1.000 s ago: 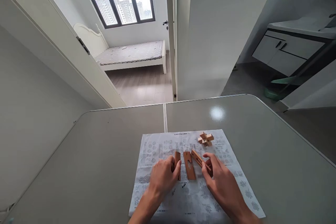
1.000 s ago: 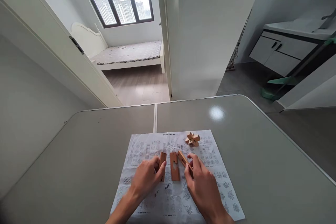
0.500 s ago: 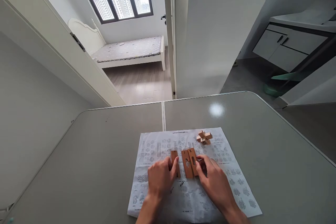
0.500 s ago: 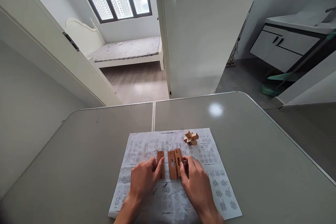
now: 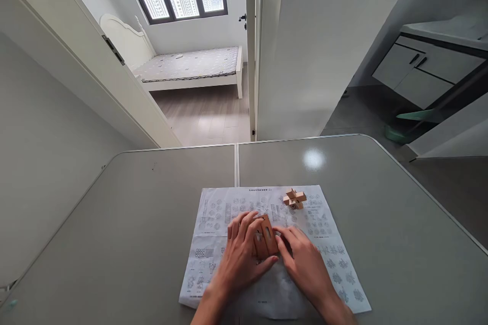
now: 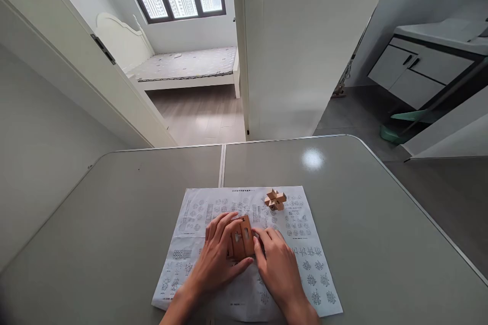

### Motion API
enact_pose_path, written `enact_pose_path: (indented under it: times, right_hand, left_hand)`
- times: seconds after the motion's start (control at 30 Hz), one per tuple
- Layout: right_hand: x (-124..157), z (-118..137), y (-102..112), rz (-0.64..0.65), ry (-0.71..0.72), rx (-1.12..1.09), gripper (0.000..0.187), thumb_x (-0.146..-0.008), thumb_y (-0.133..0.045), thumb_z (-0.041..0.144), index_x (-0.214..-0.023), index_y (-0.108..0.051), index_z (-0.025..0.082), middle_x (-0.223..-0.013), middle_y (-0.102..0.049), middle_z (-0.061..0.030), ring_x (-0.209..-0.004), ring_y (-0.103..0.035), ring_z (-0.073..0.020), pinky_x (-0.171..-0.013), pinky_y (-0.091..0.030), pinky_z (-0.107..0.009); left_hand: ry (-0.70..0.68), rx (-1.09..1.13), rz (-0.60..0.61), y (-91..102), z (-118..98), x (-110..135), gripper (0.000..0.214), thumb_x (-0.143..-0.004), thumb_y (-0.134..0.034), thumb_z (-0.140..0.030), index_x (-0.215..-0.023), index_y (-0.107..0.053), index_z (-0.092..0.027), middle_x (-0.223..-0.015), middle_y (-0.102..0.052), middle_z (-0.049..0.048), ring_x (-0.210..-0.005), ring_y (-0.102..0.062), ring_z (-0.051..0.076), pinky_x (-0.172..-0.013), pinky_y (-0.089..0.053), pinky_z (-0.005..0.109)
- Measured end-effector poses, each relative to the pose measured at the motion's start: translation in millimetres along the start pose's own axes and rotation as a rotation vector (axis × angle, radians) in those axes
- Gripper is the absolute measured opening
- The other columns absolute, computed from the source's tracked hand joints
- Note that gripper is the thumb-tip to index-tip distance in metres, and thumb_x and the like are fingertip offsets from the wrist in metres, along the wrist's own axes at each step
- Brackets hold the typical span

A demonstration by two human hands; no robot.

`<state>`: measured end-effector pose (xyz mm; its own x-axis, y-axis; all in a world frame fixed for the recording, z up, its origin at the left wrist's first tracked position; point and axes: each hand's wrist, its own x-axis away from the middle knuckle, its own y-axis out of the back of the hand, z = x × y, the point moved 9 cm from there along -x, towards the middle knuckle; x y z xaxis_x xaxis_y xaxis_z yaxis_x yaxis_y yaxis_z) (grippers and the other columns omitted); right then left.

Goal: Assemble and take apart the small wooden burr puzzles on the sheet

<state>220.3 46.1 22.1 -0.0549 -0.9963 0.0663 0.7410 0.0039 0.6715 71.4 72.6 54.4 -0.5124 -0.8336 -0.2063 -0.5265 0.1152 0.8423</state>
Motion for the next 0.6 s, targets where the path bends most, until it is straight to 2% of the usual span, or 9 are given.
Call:
enact_pose_path:
  times: [0.13, 0.27, 0.47, 0.6]
  right_hand:
    - [-1, 3, 4, 0.013, 0.057, -0.028, 0.036, -0.101, -0.046, 0.020, -0.120, -0.075, 0.031, -0.100, -0.075, -0.0042, -0.095, -0.072, -0.0250, -0.080, -0.056, -0.033]
    - [-2, 1, 7, -0.025, 0.103, -0.064, 0.030, -0.099, -0.051, 0.020, -0.115, -0.075, 0.029, -0.100, -0.076, -0.0046, -0.095, -0.072, -0.0258, -0.081, -0.056, -0.033]
    - [0, -10, 7, -0.113, 0.116, -0.151, 0.022, -0.101, -0.053, 0.023, -0.110, -0.073, 0.026, -0.104, -0.076, -0.0061, -0.096, -0.073, -0.0252, -0.082, -0.057, -0.033]
    - [5, -9, 5, -0.135, 0.164, -0.154, 0.020, -0.104, -0.051, 0.024, -0.103, -0.071, 0.025, -0.097, -0.075, -0.0055, -0.091, -0.071, -0.0246, -0.082, -0.055, -0.033]
  left_hand:
    - [-0.070, -0.021, 0.075, -8.7, -3, -6, 0.077, -0.080, -0.083, -0.030, -0.147, -0.046, -0.029, -0.156, -0.052, 0.0095, -0.149, -0.038, 0.035, -0.123, -0.032, 0.057]
    - [-0.116, -0.010, 0.101, -12.2, -1, -9, 0.074, -0.079, -0.086, -0.037, -0.144, -0.050, -0.030, -0.155, -0.054, 0.0096, -0.145, -0.043, 0.036, -0.122, -0.033, 0.058]
    - [-0.043, 0.008, 0.063, -7.2, 9, -10, 0.071, -0.080, -0.087, -0.032, -0.142, -0.052, -0.030, -0.149, -0.057, 0.0090, -0.139, -0.048, 0.034, -0.115, -0.044, 0.052]
    - [0.010, -0.026, -0.001, 1.2, 22, -11, 0.066, -0.083, -0.084, -0.032, -0.141, -0.053, -0.031, -0.147, -0.058, 0.0083, -0.138, -0.048, 0.034, -0.114, -0.044, 0.052]
